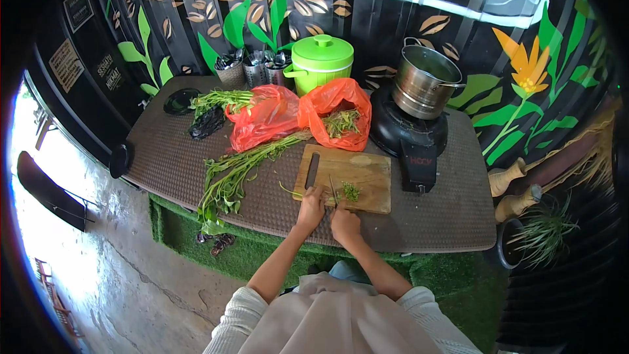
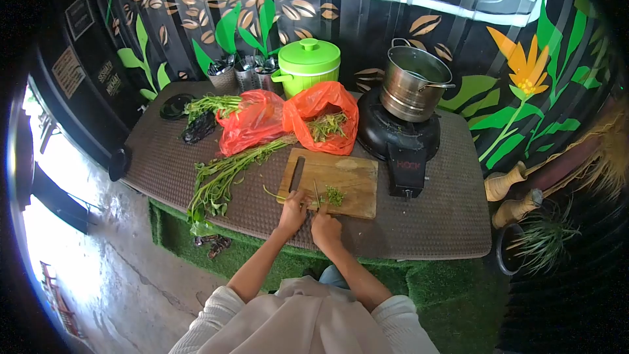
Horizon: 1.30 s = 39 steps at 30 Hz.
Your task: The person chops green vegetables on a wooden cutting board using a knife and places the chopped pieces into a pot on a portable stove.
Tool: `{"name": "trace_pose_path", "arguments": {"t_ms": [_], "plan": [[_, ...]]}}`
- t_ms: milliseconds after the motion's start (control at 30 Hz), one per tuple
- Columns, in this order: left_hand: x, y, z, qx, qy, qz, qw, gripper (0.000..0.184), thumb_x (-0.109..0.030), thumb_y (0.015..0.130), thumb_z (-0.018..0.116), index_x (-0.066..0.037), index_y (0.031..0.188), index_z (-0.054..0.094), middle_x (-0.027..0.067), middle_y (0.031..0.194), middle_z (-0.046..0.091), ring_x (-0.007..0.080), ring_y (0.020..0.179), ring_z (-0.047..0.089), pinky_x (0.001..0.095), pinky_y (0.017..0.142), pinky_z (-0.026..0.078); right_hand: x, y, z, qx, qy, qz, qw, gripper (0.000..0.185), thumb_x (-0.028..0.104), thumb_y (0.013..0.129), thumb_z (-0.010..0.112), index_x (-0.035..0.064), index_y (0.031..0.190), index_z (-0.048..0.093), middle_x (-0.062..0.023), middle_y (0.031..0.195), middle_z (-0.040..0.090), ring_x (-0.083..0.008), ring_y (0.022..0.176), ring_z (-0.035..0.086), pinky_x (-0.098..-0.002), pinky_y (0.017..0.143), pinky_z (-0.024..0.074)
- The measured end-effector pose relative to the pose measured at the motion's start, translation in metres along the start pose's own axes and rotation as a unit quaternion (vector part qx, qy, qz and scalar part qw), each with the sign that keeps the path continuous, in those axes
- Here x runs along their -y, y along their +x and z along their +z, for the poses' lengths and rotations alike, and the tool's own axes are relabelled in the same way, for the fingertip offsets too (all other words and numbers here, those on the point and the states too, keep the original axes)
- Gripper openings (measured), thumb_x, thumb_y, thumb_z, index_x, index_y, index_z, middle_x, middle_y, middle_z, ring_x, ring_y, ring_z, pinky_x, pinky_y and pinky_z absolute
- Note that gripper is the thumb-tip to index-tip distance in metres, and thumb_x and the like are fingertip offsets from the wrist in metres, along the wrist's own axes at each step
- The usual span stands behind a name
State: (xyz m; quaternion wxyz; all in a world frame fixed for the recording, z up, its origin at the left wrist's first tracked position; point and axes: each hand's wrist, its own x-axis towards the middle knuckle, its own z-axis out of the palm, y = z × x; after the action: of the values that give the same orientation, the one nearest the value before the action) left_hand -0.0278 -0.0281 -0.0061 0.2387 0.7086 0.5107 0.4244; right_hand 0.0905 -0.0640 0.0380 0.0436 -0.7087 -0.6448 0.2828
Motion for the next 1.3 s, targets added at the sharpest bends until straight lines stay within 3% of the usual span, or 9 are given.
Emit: {"name": "trace_pose_path", "arguments": {"t_ms": [233, 333, 600, 700, 833, 933, 1067, 1200, 1300], "plan": [[-0.001, 0.003, 0.0, 0.0, -0.032, -0.008, 0.999, 0.021, 0.012, 0.074, 0.051, -0.001, 0.091, 0.054, 0.015, 0.08, 0.055, 0.0319, 0.082, 0.055, 0.0403, 0.071, 0.047, -0.016, 0.022, 0.016, -0.125, -0.004, -0.09, 0.988, 0.04, 0.023, 0.089, 0.048, -0.0068, 0.115, 0.041, -0.0215, 0.071, 0.063, -0.0385, 0.065, 0.063, -0.0466, 0.059, 0.0514], [0.005, 0.002, 0.004, -0.006, -0.044, -0.014, 0.999, 0.021, 0.012, 0.074, 0.05, -0.001, 0.09, 0.054, 0.0148, 0.079, 0.055, 0.0311, 0.08, 0.056, 0.0393, 0.07, 0.047, -0.003, 0.009, 0.011, -0.006, -0.012, -0.008, 1.0, 0.031, 0.022, 0.089, 0.048, -0.0042, 0.106, 0.044, -0.0242, 0.078, 0.062, -0.0388, 0.075, 0.062, -0.0465, 0.065, 0.0512], [0.0, 0.002, 0.002, -0.015, -0.042, -0.017, 0.999, 0.02, 0.014, 0.073, 0.049, 0.0, 0.088, 0.052, 0.0151, 0.079, 0.054, 0.0327, 0.078, 0.055, 0.0406, 0.067, 0.048, -0.008, 0.019, 0.015, -0.103, -0.016, -0.083, 0.991, 0.032, 0.022, 0.089, 0.048, -0.0062, 0.104, 0.044, -0.022, 0.07, 0.062, -0.04, 0.064, 0.061, -0.0472, 0.058, 0.0508], [-0.002, 0.002, 0.001, -0.022, -0.034, -0.004, 0.999, 0.02, 0.013, 0.073, 0.05, 0.001, 0.088, 0.052, 0.0154, 0.079, 0.054, 0.0326, 0.077, 0.055, 0.04, 0.067, 0.047, 0.001, 0.013, 0.008, -0.002, -0.006, -0.036, 0.999, 0.037, 0.026, 0.093, 0.044, -0.0088, 0.106, 0.044, -0.0212, 0.071, 0.06, -0.0318, 0.063, 0.061, -0.0402, 0.054, 0.0509], [0.001, 0.004, 0.002, -0.034, -0.028, 0.007, 0.999, 0.019, 0.013, 0.072, 0.053, 0.001, 0.087, 0.051, 0.016, 0.079, 0.055, 0.0322, 0.077, 0.056, 0.0392, 0.067, 0.047, -0.004, 0.027, 0.001, 0.011, 0.022, -0.047, 0.999, 0.035, 0.026, 0.093, 0.044, -0.0068, 0.105, 0.044, -0.0221, 0.072, 0.061, -0.0356, 0.064, 0.061, -0.0461, 0.054, 0.0501], [0.001, 0.004, 0.002, -0.041, -0.059, -0.027, 0.997, 0.019, 0.012, 0.071, 0.056, 0.001, 0.086, 0.05, 0.0163, 0.079, 0.055, 0.032, 0.077, 0.057, 0.0386, 0.067, 0.046, 0.003, 0.009, 0.008, -0.005, -0.028, -0.036, 0.999, 0.036, 0.024, 0.094, 0.042, -0.0087, 0.109, 0.042, -0.0166, 0.067, 0.06, -0.0293, 0.056, 0.059, -0.039, 0.045, 0.0485], [0.004, 0.004, 0.005, -0.039, -0.07, -0.034, 0.996, 0.021, 0.011, 0.071, 0.058, 0.001, 0.087, 0.05, 0.0152, 0.079, 0.056, 0.0303, 0.076, 0.059, 0.0374, 0.066, 0.048, -0.012, 0.034, 0.036, -0.108, -0.013, -0.086, 0.99, 0.037, 0.026, 0.093, 0.044, -0.0054, 0.113, 0.04, -0.0201, 0.071, 0.061, -0.0356, 0.064, 0.062, -0.0461, 0.055, 0.0511], [0.005, 0.002, 0.004, -0.061, -0.028, -0.02, 0.998, 0.024, 0.01, 0.07, 0.062, 0.0, 0.088, 0.051, 0.0136, 0.08, 0.057, 0.0282, 0.075, 0.061, 0.0356, 0.066, 0.05, -0.011, 0.029, 0.025, -0.079, -0.003, -0.092, 0.993, 0.036, 0.024, 0.091, 0.046, -0.0045, 0.112, 0.041, -0.0204, 0.069, 0.061, -0.0371, 0.065, 0.063, -0.0478, 0.059, 0.0512], [0.006, 0.001, 0.003, -0.09, -0.02, -0.012, 0.996, 0.025, 0.009, 0.068, 0.065, 0.0, 0.087, 0.053, 0.0132, 0.08, 0.056, 0.0279, 0.074, 0.061, 0.0348, 0.065, 0.05, -0.006, 0.016, 0.035, -0.094, -0.012, -0.063, 0.994, 0.036, 0.022, 0.091, 0.047, -0.0071, 0.112, 0.044, -0.0162, 0.063, 0.061, -0.0342, 0.055, 0.061, -0.0417, 0.049, 0.0502]]}}
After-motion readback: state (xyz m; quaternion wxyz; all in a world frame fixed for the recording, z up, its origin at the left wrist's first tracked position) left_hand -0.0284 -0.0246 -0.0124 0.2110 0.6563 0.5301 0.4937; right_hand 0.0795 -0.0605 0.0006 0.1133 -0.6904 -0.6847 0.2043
